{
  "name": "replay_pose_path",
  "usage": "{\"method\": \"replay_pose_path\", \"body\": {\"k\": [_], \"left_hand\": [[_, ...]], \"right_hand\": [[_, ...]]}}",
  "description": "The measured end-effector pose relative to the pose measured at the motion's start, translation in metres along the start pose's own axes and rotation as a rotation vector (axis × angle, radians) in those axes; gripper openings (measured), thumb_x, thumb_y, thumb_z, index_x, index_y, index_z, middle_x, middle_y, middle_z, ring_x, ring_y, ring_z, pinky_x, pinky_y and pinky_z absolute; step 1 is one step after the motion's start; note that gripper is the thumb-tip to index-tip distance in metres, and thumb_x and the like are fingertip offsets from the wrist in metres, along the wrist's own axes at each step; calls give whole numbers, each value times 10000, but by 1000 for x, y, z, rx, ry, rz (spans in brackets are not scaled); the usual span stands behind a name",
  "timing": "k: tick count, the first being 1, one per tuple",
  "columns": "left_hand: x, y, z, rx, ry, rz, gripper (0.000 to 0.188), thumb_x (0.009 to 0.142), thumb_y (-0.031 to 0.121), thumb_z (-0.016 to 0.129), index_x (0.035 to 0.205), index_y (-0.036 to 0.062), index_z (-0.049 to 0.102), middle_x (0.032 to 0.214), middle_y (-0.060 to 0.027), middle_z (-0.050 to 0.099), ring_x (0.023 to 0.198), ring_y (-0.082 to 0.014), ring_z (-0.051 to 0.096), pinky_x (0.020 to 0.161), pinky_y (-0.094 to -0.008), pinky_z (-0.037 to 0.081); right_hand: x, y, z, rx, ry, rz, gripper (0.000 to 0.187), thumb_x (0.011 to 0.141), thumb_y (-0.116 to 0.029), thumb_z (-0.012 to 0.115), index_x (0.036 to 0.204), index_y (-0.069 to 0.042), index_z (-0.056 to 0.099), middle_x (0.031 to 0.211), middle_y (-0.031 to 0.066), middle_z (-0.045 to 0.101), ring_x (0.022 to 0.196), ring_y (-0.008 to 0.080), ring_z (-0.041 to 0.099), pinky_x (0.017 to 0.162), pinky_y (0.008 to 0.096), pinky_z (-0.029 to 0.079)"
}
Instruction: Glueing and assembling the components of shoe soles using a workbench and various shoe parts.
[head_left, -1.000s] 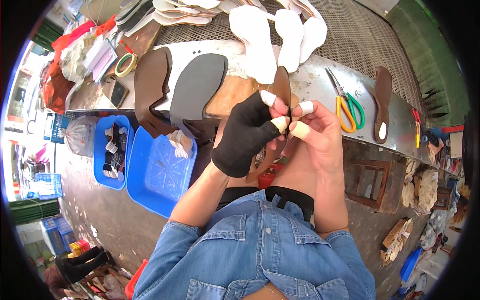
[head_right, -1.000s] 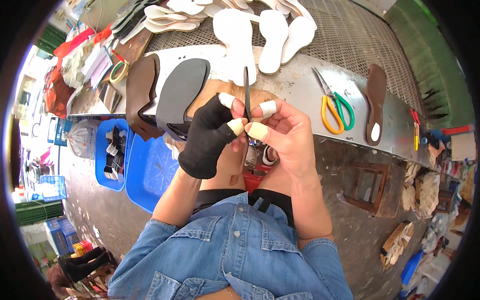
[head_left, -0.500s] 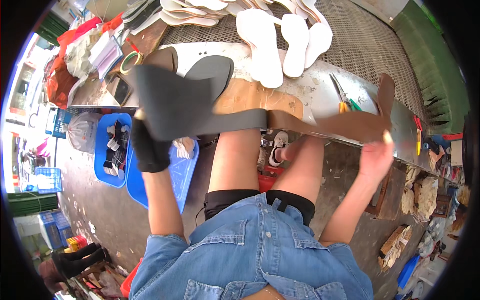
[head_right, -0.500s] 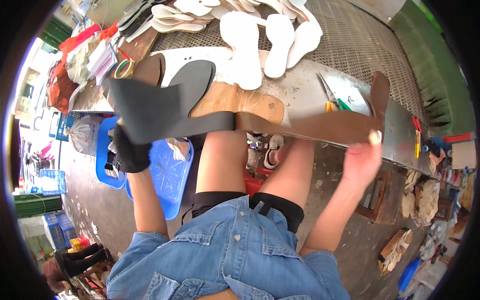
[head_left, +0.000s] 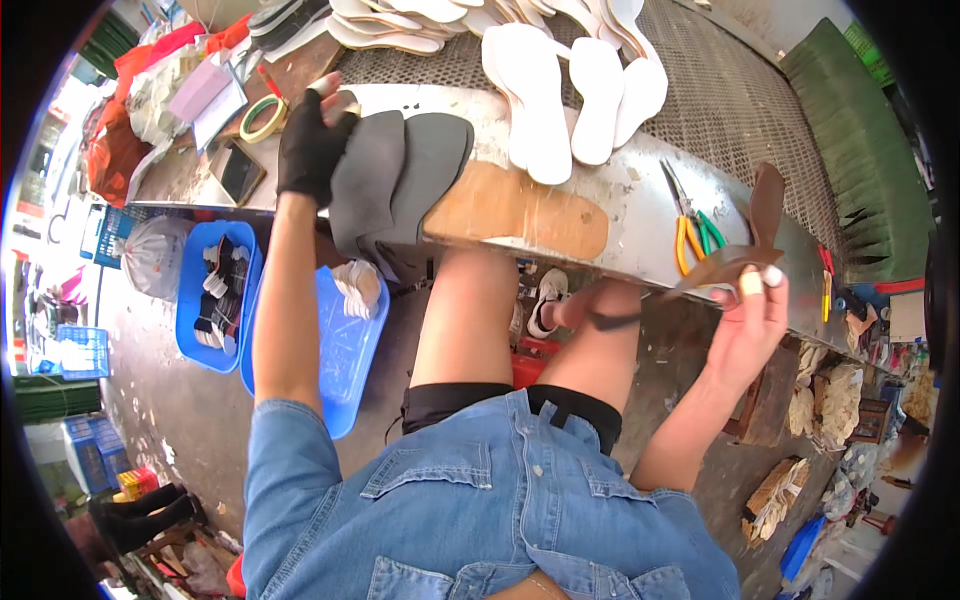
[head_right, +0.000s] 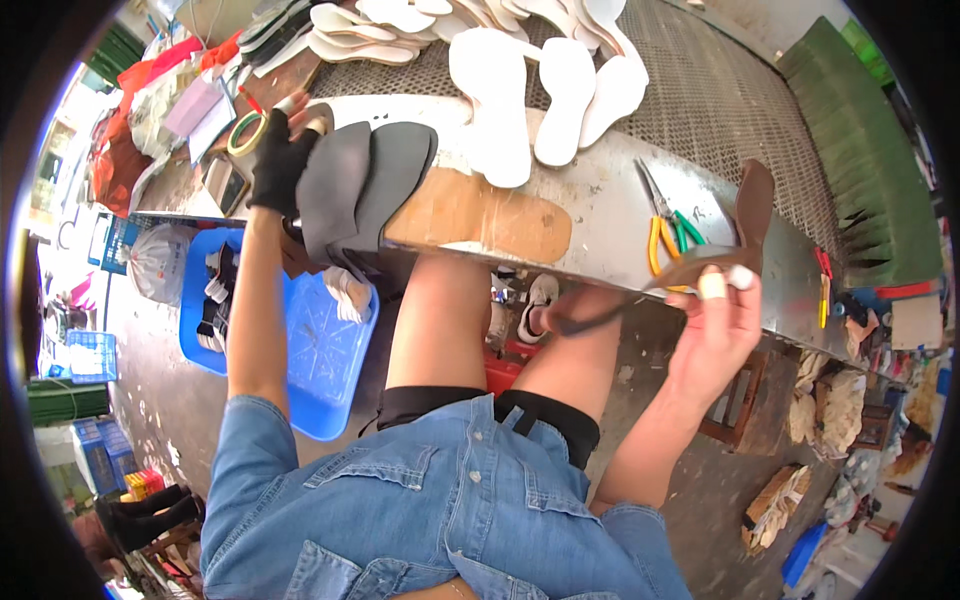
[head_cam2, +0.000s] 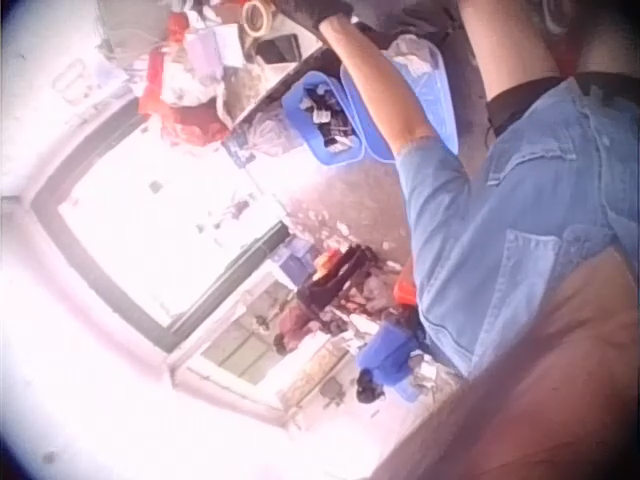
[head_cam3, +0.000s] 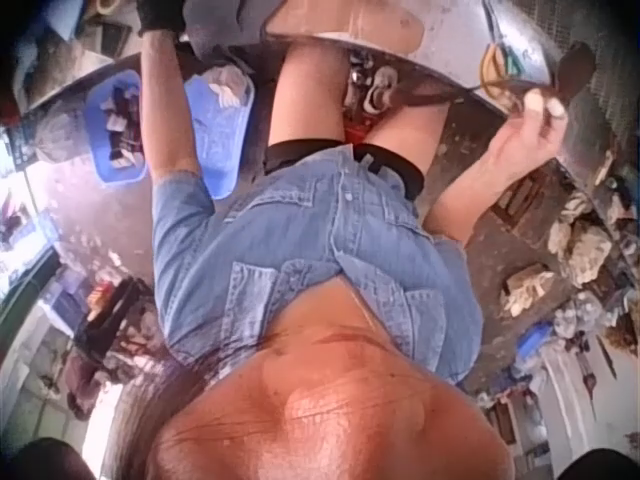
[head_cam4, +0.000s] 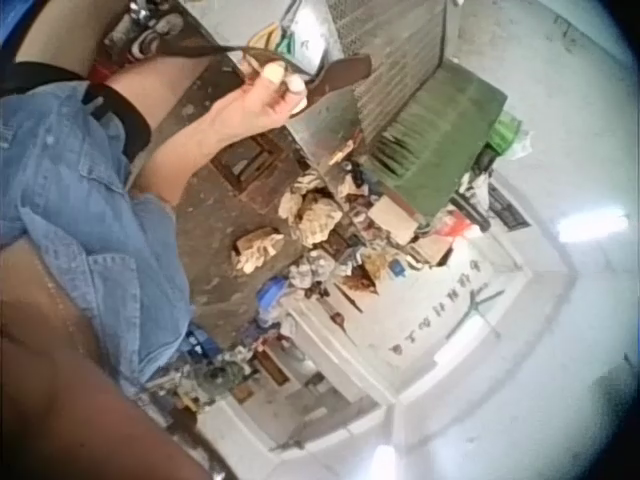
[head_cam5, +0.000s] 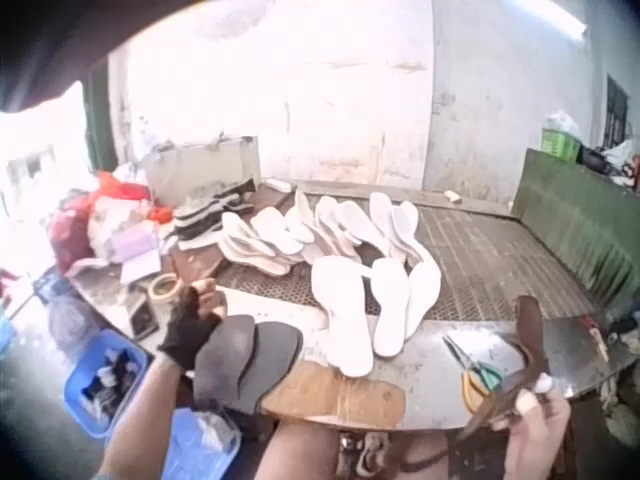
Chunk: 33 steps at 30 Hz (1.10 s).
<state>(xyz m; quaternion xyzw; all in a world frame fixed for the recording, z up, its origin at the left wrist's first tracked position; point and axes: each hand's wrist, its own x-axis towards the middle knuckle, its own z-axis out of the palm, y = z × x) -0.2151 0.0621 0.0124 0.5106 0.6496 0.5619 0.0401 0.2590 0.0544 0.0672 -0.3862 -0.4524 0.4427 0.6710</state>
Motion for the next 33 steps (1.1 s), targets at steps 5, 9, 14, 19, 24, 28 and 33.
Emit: {"method": "replay_pose_path", "body": {"k": [5, 9, 14, 19, 24, 28, 33], "left_hand": [[-106, 129, 73, -262, -519, 195, 436, 700, 224, 723, 1075, 65, 567, 869, -105, 592, 763, -232, 592, 691, -355, 472], [-149, 143, 95, -802, -410, -527, 240, 833, 87, 594, 1051, -9, 567, 881, -59, 625, 802, -131, 607, 691, -290, 490], [-129, 97, 57, -825, -571, -603, 263, 846, 59, 540, 1094, -2, 602, 983, -33, 626, 895, -102, 561, 802, -256, 450], [-87, 85, 78, -557, -803, -133, 326, 760, 55, 538, 1074, -3, 603, 1281, -98, 514, 955, -168, 589, 838, -299, 458], [-84, 92, 101, -216, -728, 3, 296, 741, 46, 527, 1016, 4, 630, 1270, -98, 523, 1007, -226, 551, 867, -331, 438], [-83, 85, 108, 13, -685, 114, 275, 776, 95, 554, 1029, 12, 624, 1161, -97, 593, 963, -234, 602, 809, -339, 480], [-101, 93, 89, -585, -592, -612, 339, 813, 122, 563, 1120, -19, 568, 1064, -121, 606, 925, -211, 598, 784, -326, 488]], "right_hand": [[-22, 14, 83, -451, -257, -97, 111, 805, -27, 642, 891, -34, 572, 762, -6, 562, 675, 58, 519, 571, 194, 429], [-18, 14, 137, -624, -628, -382, 106, 774, -54, 669, 817, -6, 585, 741, -2, 592, 652, 60, 487, 539, 216, 385], [73, 95, 155, -674, -369, -355, 273, 717, -130, 681, 937, 2, 589, 880, 139, 600, 798, 260, 582, 717, 369, 476], [71, 134, 194, -1296, -444, -344, 514, 668, -242, 688, 1098, -17, 519, 1021, 213, 542, 964, 356, 539, 808, 443, 471], [92, 139, 191, -1320, -480, -167, 559, 655, -264, 673, 1135, -24, 516, 944, 225, 597, 892, 373, 589, 809, 440, 471], [113, 132, 178, -1183, -588, -71, 614, 654, -284, 700, 1171, -20, 501, 1001, 237, 586, 951, 328, 589, 802, 399, 490], [120, 103, 120, -312, -582, 171, 389, 781, -97, 569, 1148, 14, 505, 946, 116, 624, 793, 180, 629, 691, 279, 502]]}}
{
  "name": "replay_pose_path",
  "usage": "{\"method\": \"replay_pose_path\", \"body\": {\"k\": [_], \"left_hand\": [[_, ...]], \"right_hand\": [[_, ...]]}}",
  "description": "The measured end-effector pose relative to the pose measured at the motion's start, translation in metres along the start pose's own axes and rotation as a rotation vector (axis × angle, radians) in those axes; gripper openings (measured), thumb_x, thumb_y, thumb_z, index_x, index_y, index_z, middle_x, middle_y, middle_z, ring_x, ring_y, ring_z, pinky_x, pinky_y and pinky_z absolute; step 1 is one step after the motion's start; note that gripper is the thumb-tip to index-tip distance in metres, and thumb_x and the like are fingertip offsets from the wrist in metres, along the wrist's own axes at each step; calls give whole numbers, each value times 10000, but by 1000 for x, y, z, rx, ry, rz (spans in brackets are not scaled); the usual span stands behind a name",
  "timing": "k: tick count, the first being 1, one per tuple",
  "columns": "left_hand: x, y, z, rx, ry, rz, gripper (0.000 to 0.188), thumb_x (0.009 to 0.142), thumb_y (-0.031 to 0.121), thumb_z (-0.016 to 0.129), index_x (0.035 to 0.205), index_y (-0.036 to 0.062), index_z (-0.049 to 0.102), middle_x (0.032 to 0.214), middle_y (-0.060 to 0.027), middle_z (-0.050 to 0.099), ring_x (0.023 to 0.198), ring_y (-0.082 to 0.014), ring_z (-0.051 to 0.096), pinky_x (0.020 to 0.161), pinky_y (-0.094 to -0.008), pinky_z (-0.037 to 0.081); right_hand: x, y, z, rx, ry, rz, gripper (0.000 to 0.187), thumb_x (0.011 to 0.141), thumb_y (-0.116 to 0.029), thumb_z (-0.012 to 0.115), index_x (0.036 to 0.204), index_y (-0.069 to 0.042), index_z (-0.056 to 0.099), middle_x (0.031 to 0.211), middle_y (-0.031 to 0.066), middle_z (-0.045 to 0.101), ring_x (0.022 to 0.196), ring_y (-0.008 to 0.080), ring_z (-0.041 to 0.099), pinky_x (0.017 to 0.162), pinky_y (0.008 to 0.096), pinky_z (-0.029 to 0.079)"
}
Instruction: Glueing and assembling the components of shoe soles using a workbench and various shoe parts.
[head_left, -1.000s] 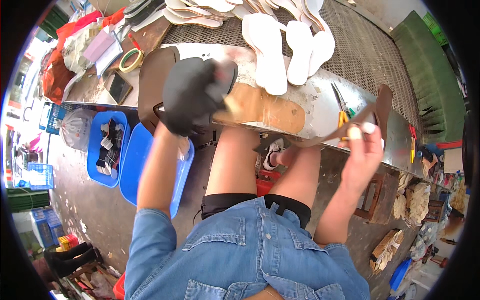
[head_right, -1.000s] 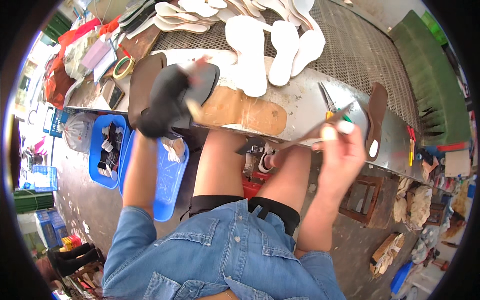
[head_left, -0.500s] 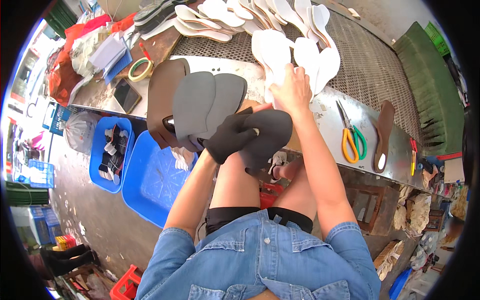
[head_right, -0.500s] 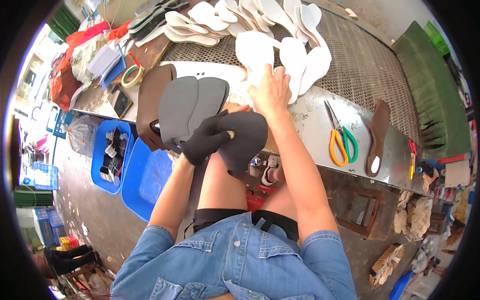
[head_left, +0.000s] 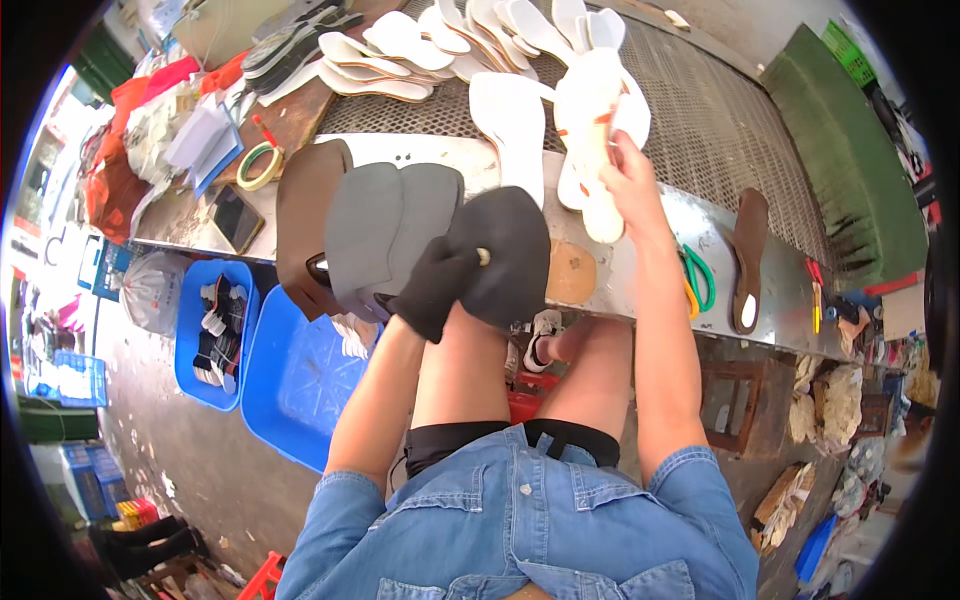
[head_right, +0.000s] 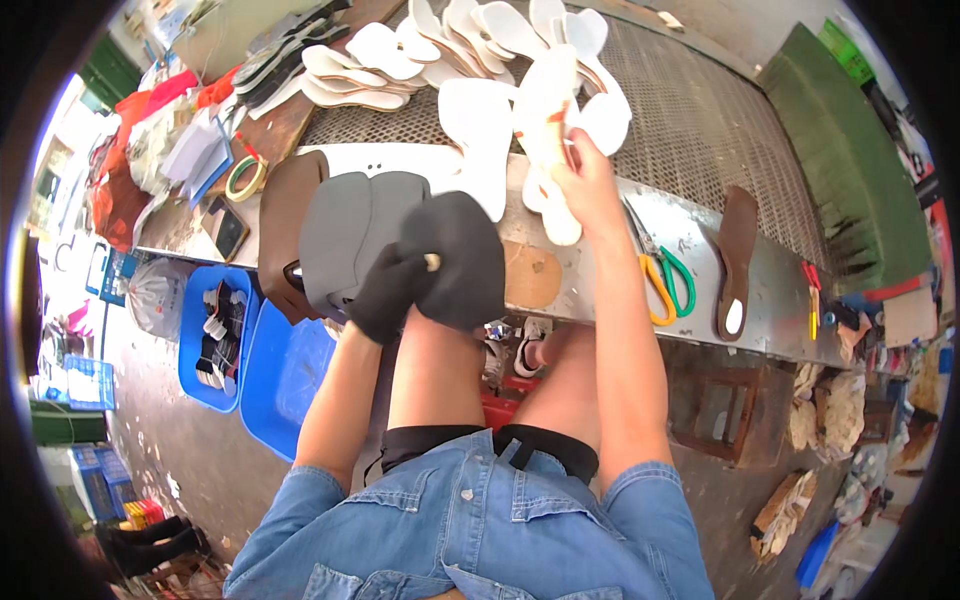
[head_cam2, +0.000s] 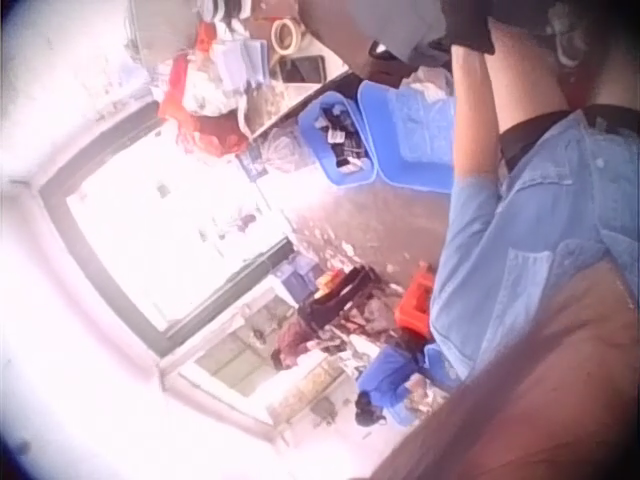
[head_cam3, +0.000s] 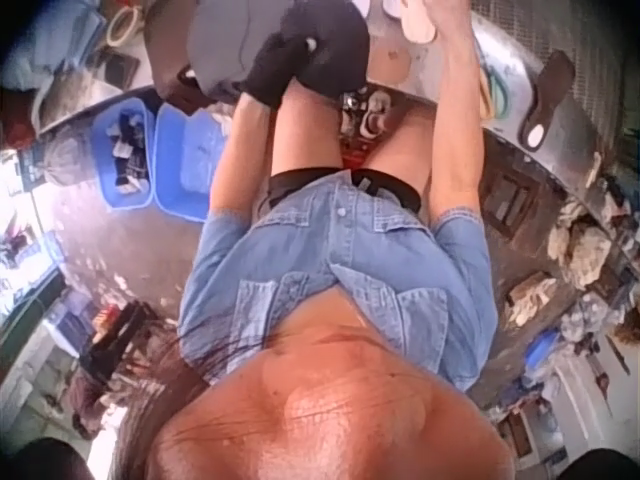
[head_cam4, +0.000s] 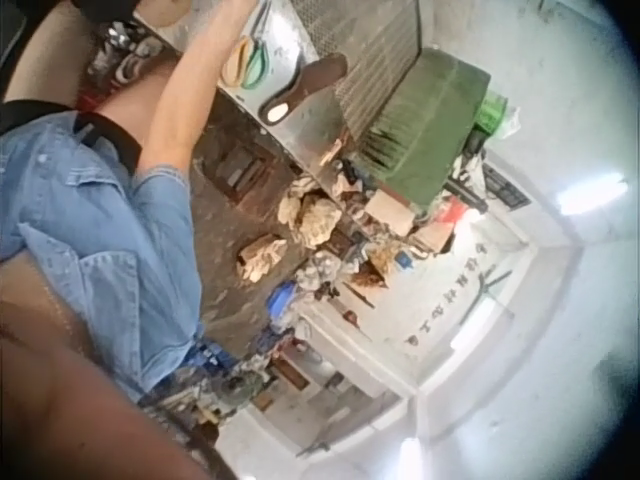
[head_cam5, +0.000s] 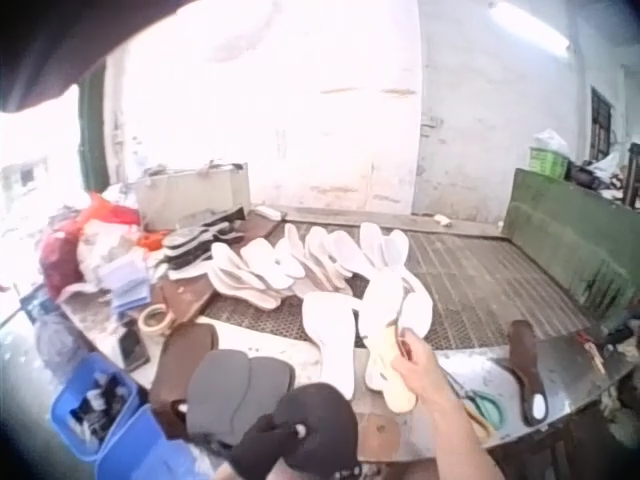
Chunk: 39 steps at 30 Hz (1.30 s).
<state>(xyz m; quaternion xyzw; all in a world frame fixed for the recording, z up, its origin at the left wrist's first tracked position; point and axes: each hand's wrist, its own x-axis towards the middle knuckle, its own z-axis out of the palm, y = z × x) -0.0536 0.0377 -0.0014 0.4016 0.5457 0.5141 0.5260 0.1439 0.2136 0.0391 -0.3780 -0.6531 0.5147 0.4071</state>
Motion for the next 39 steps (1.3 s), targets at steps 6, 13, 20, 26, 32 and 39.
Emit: {"method": "replay_pose_path", "body": {"k": [6, 13, 20, 26, 32, 39], "left_hand": [[-18, 34, 24, -532, 31, -154, 439, 861, 169, 568, 1227, -49, 465, 1127, -134, 560, 1014, -223, 560, 853, -345, 479], [-19, 57, 45, -403, -21, -52, 457, 900, 267, 551, 1246, -22, 475, 1147, -120, 553, 1016, -186, 551, 858, -295, 455], [-20, 73, 58, -504, -62, 39, 431, 924, 254, 516, 1253, -23, 475, 1152, -105, 559, 1030, -161, 537, 890, -279, 425], [-24, 69, 59, -536, -37, 22, 459, 934, 315, 488, 1242, -26, 475, 1157, -118, 568, 1019, -172, 559, 868, -276, 446], [-32, 74, 56, -581, -92, 26, 433, 940, 329, 478, 1188, -26, 507, 1095, -113, 598, 961, -144, 588, 812, -266, 484], [-33, 74, 55, -651, -156, 50, 430, 946, 338, 466, 1171, -24, 518, 1064, -103, 606, 946, -132, 590, 801, -257, 484]], "right_hand": [[-81, 13, -49, 343, -54, 3, 380, 858, -88, 553, 1216, 0, 463, 1081, 111, 594, 954, 187, 610, 817, 302, 501], [-146, 7, -58, 266, 112, -108, 449, 892, -178, 570, 1263, 40, 441, 1217, 107, 549, 1105, 186, 544, 942, 333, 432], [-183, -4, -28, 392, 77, -119, 551, 860, -268, 596, 1268, 64, 429, 1236, 126, 531, 1113, 213, 537, 961, 343, 411], [-198, -10, 18, 358, 32, -82, 470, 882, -290, 597, 1176, 64, 506, 1121, 106, 590, 1013, 158, 559, 897, 287, 418], [-186, -26, 39, 326, 116, -92, 416, 870, -236, 637, 1135, 69, 540, 1025, 82, 626, 917, 118, 582, 808, 254, 459], [-185, -25, 42, 337, 100, -88, 434, 862, -245, 651, 1134, 75, 541, 1024, 87, 629, 921, 120, 585, 812, 252, 457]]}}
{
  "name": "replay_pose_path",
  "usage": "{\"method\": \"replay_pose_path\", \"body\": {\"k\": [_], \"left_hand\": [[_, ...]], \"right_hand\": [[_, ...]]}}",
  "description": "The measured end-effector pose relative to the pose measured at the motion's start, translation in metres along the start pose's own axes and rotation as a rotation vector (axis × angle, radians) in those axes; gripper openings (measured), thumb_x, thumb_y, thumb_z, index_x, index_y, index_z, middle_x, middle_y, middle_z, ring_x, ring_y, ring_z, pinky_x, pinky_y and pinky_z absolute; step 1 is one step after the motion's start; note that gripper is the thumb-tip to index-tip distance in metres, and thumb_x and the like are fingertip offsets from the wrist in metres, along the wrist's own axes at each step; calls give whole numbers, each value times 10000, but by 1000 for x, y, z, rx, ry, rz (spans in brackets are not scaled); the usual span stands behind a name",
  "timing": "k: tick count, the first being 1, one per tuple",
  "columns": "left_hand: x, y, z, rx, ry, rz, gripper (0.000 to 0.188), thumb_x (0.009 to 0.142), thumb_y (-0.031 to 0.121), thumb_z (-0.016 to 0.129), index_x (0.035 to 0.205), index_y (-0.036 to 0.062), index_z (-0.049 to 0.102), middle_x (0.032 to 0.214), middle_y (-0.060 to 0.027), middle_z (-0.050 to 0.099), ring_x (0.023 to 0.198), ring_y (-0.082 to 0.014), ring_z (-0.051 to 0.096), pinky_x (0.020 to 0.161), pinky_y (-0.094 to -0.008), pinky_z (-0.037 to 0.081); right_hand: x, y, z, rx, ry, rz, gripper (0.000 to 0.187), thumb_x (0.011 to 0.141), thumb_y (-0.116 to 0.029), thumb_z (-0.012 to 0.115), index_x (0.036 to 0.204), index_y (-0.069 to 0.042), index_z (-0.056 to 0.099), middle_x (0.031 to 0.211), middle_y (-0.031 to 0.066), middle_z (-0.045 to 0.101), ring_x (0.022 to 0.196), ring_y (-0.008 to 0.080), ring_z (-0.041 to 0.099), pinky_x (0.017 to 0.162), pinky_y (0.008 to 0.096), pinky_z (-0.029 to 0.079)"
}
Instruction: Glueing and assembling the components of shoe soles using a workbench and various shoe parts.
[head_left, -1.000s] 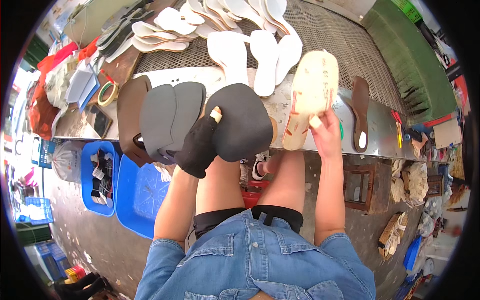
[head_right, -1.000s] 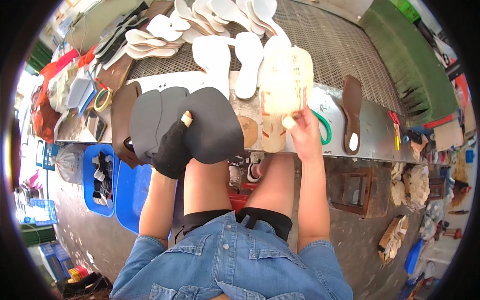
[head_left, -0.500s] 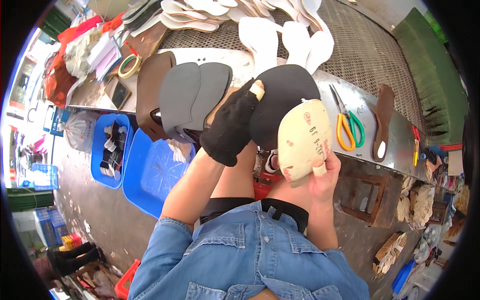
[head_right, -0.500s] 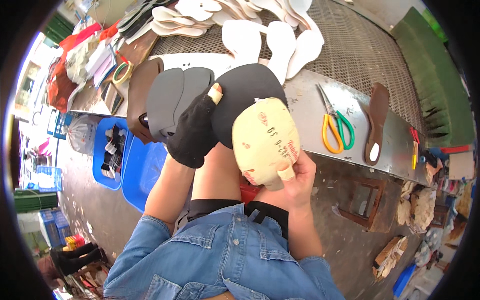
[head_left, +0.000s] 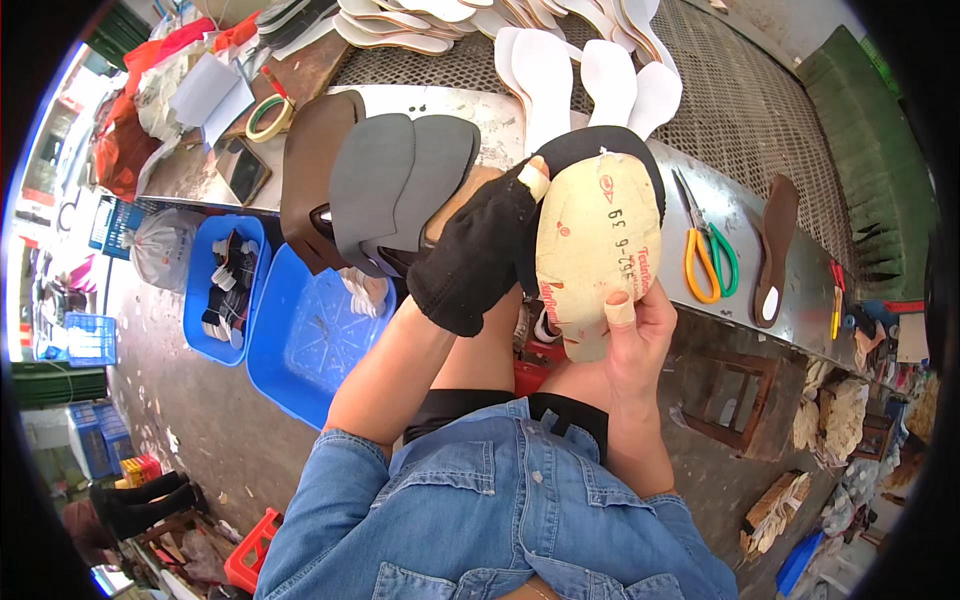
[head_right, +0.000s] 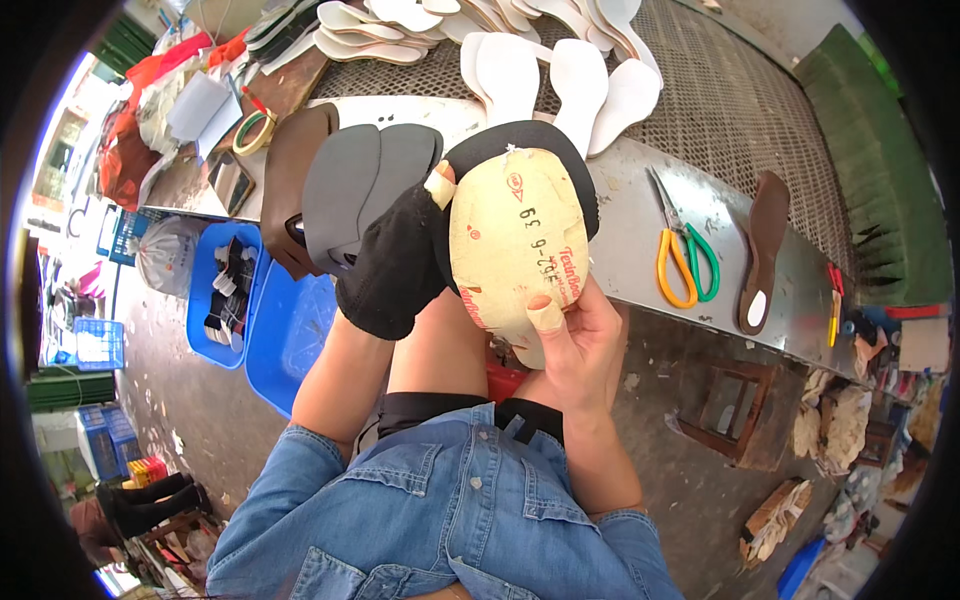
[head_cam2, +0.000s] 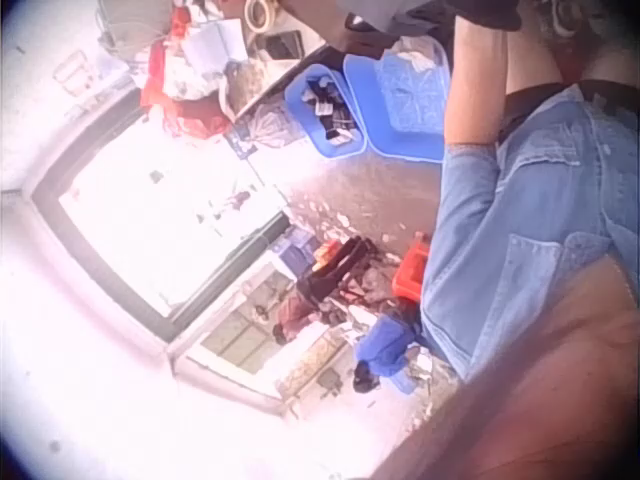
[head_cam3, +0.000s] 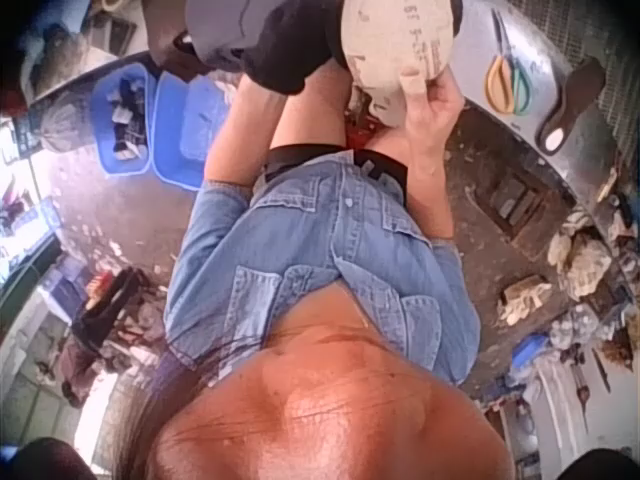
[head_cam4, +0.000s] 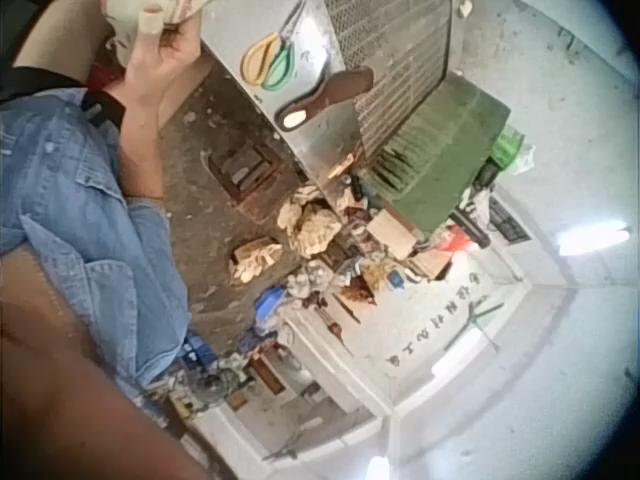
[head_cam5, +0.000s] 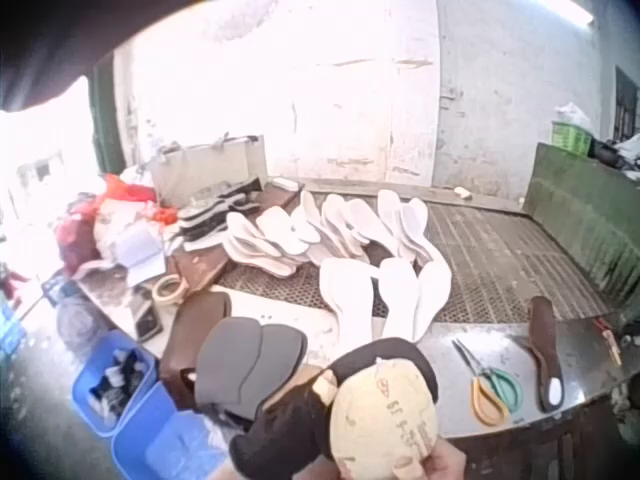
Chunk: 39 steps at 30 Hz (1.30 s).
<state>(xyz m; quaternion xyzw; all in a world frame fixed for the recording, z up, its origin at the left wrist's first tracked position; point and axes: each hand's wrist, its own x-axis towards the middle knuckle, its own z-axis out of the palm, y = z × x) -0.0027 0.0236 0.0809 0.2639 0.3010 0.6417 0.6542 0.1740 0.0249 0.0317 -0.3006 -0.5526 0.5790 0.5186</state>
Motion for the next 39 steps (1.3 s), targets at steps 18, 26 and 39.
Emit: {"method": "replay_pose_path", "body": {"k": [18, 26, 39], "left_hand": [[16, 2, -34, 816, 68, 521, 516, 916, 421, 505, 1158, -35, 504, 972, -117, 614, 794, -182, 609, 694, -307, 504], [3, -7, -11, 388, -150, 144, 389, 873, 189, 525, 1201, -20, 505, 1101, -93, 587, 989, -171, 568, 876, -299, 440], [-3, -18, -2, 259, 18, 132, 273, 877, 167, 542, 1061, -34, 565, 790, -67, 604, 653, -112, 571, 550, -236, 450]], "right_hand": [[-8, 25, -30, -89, -257, 238, 325, 819, -140, 677, 1051, 48, 548, 939, 56, 620, 878, 88, 574, 791, 255, 470], [18, -10, -19, 81, -18, 143, 221, 876, -206, 608, 951, -8, 544, 856, 3, 592, 761, 17, 520, 659, 182, 437], [15, -10, -2, 19, 13, 211, 244, 843, -192, 665, 951, 0, 560, 821, 14, 615, 680, 39, 556, 580, 188, 449]]}}
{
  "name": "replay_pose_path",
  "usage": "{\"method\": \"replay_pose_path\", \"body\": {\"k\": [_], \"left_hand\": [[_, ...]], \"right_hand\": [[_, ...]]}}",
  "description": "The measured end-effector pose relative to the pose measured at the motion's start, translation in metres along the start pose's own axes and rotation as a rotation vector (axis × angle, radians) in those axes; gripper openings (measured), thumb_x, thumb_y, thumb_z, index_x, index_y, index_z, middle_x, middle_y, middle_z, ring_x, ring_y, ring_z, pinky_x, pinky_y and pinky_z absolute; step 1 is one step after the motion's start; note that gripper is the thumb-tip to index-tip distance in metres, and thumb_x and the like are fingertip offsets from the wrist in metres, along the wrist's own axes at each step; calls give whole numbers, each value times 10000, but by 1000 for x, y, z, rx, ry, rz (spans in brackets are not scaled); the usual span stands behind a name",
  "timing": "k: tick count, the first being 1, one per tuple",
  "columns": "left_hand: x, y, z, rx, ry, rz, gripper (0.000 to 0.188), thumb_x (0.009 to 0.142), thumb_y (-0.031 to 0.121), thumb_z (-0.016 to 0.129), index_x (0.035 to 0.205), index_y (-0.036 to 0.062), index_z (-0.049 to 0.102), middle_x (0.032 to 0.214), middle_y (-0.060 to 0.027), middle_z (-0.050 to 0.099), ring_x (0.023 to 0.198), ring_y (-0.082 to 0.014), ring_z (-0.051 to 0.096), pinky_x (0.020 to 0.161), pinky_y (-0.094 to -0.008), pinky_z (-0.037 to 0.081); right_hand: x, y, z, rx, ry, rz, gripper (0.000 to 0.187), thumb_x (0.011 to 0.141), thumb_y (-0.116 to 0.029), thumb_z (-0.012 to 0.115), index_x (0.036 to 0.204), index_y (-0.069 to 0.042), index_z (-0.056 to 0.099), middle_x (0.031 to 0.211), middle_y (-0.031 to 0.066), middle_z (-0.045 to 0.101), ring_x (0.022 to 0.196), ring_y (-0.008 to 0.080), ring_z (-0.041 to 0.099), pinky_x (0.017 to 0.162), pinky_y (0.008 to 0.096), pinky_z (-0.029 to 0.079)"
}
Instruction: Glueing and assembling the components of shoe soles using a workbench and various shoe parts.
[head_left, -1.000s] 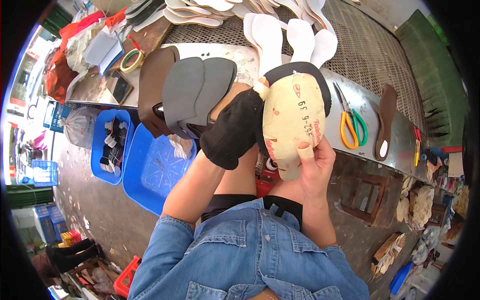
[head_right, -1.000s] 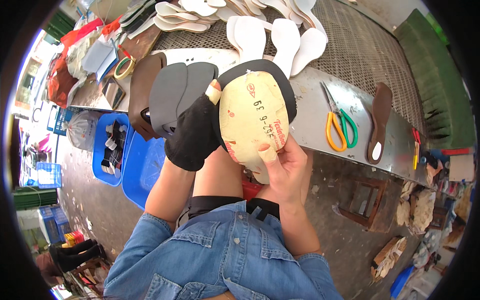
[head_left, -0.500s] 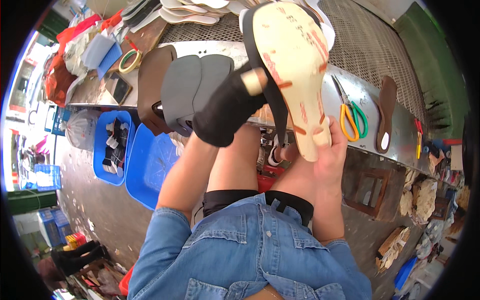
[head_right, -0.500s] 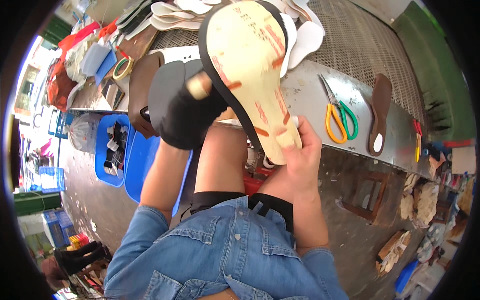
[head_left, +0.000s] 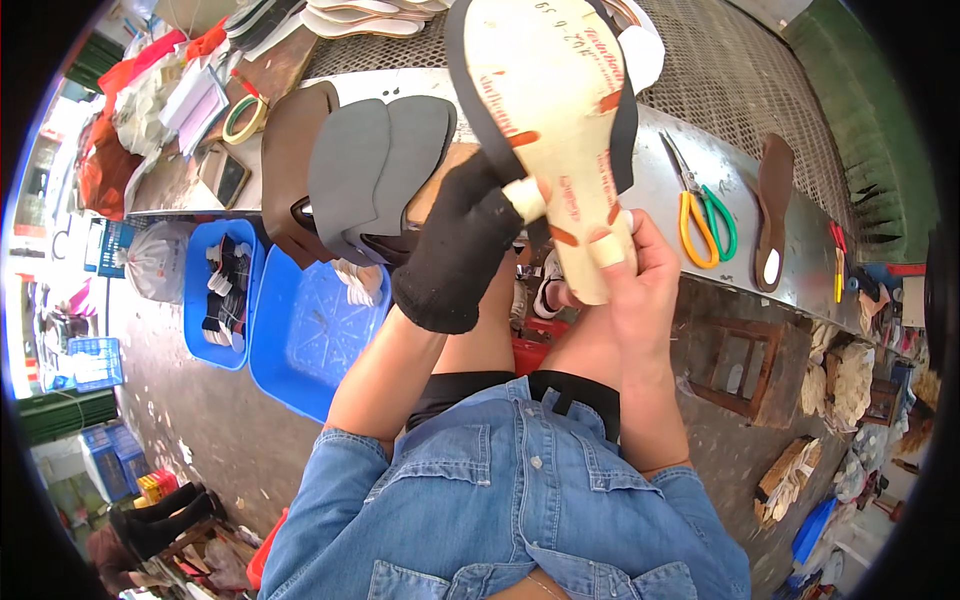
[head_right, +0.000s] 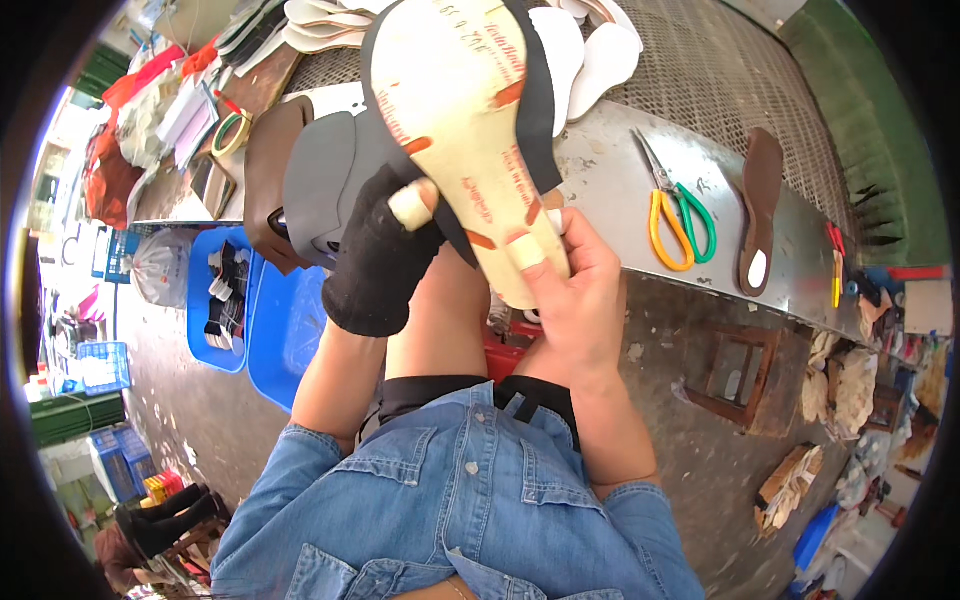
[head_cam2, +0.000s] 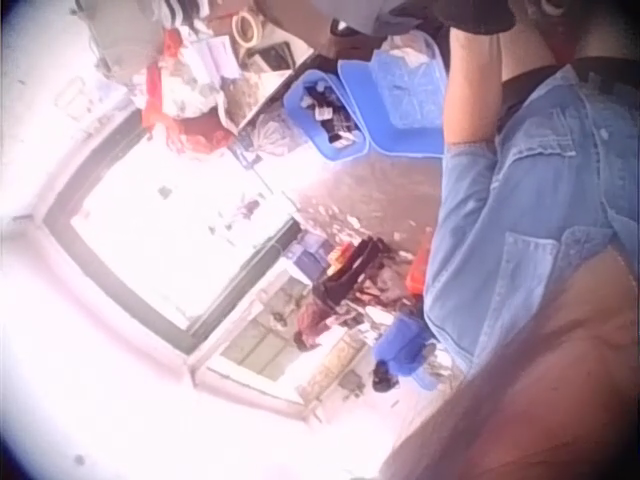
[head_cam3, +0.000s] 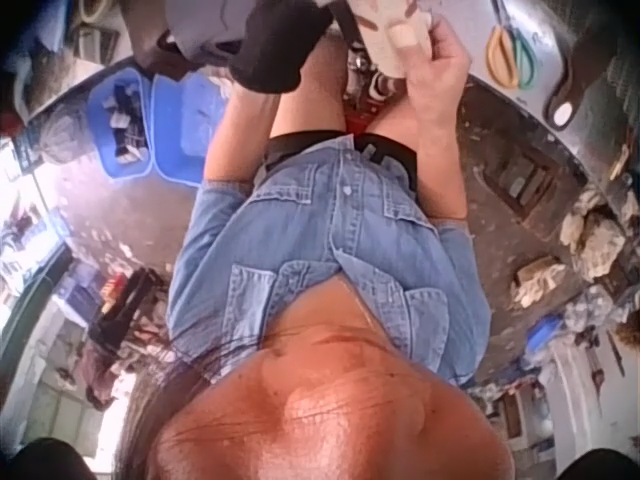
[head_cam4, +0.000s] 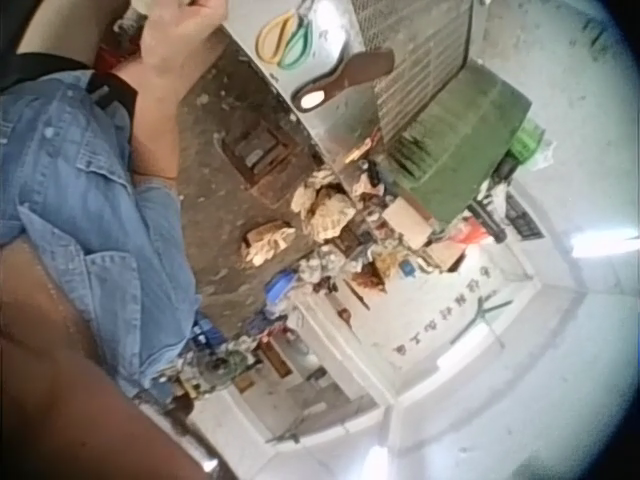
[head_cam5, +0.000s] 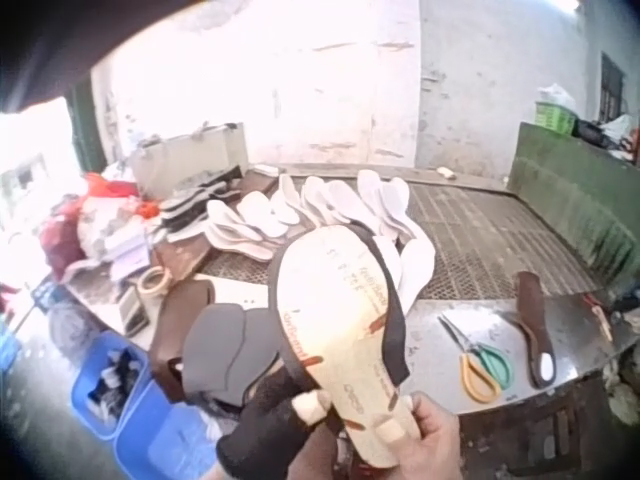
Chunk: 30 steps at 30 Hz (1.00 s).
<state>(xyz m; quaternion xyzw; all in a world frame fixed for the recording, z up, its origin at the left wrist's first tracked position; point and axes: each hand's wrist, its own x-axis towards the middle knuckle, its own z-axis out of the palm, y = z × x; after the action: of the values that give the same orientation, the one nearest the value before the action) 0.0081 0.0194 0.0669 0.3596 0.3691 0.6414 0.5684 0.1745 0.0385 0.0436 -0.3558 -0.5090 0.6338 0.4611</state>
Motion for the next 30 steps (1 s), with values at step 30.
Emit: {"method": "replay_pose_path", "body": {"k": [30], "left_hand": [[40, 55, 15, -743, -271, 71, 673, 926, 526, 360, 1338, -5, 379, 1328, -153, 454, 1208, -255, 467, 1020, -367, 355]], "right_hand": [[16, -22, -29, -6, -359, -67, 281, 789, 14, 625, 1066, 58, 606, 1040, 127, 649, 945, 171, 621, 834, 296, 489]]}}
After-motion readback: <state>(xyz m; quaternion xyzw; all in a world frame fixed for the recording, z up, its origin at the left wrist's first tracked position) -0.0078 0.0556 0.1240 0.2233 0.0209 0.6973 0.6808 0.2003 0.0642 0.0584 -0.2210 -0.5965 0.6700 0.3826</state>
